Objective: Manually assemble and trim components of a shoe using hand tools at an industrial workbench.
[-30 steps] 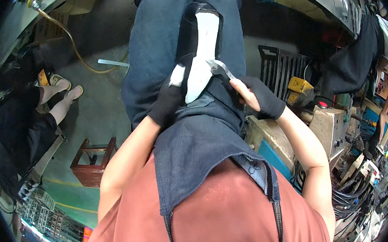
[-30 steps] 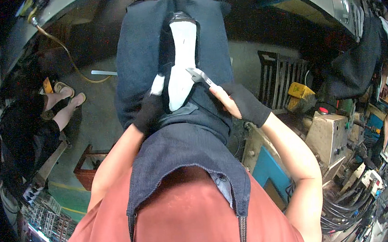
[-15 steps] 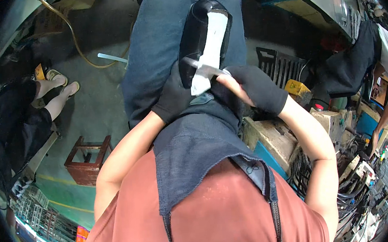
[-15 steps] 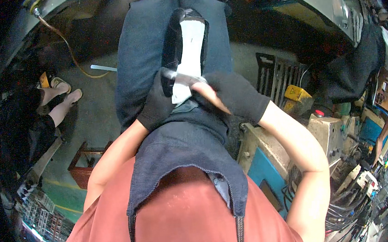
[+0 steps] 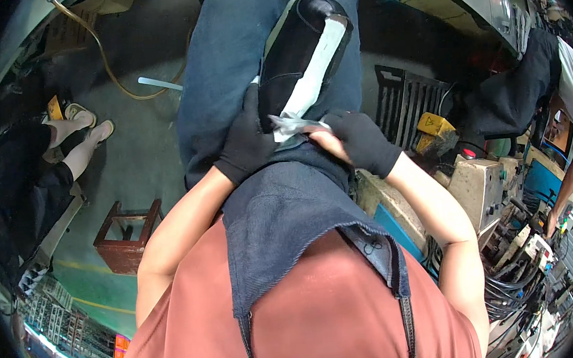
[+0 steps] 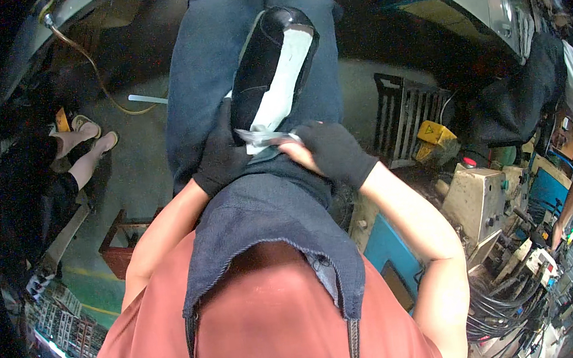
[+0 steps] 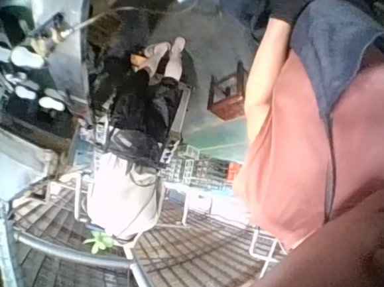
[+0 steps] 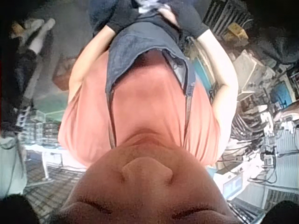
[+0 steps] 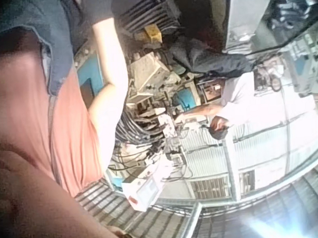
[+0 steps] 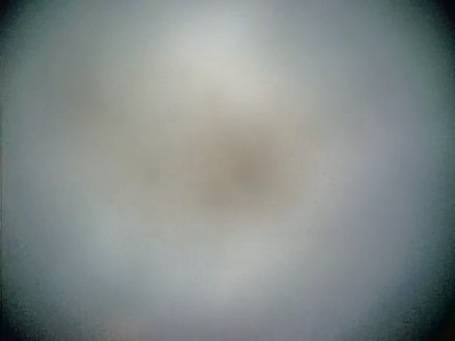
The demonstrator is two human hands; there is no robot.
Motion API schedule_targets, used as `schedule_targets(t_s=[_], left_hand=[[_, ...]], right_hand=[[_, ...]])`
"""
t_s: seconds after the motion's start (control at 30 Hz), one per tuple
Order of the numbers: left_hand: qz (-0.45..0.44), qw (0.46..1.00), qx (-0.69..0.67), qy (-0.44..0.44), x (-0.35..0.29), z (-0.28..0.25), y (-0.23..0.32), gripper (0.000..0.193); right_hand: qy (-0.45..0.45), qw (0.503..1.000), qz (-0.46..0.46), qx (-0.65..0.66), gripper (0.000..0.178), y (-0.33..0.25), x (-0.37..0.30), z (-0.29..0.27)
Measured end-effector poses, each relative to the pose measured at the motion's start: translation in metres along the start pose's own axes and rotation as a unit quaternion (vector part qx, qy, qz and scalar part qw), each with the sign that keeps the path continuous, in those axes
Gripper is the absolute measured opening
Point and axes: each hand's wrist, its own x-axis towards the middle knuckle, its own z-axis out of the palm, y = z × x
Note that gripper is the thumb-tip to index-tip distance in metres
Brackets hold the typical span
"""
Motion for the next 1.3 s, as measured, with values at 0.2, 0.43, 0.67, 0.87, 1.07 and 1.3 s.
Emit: schedule_targets(t_s=[0.2, 0.43, 0.67, 0.87, 1.07, 1.3], left_hand=[[-0.034, 0.983, 0.142, -0.114, 0.006, -0.144, 0.083, 0.078], [0.075, 0.992, 0.0, 0.102, 0.044, -0.007, 0.03, 0.074], [0.127, 0.99, 0.028, 0.057, 0.008, 0.025, -0.013, 0.084], [0.033, 0.999, -0.004, -0.003, 0.012, 0.018, -0.018, 0.077], [0.121, 0.936, 0.321, 0.081, 0.023, 0.038, -0.075, 0.055], [-0.098, 0.874, -0.464, 0.102, 0.067, 0.038, -0.075, 0.086]], right_hand=[[-0.004, 0.986, 0.125, 0.107, 0.03, 0.006, -0.069, -0.053], [0.041, 0.947, 0.204, 0.245, 0.042, 0.001, -0.048, -0.038], [-0.128, 0.99, 0.022, -0.059, 0.044, -0.021, 0.024, -0.074], [-0.003, 0.922, -0.23, -0.311, 0.045, 0.025, 0.054, -0.059], [-0.36, 0.911, 0.194, 0.057, 0.042, -0.005, 0.077, -0.099], [-0.148, 0.944, -0.036, -0.291, 0.038, -0.085, 0.063, -0.075]])
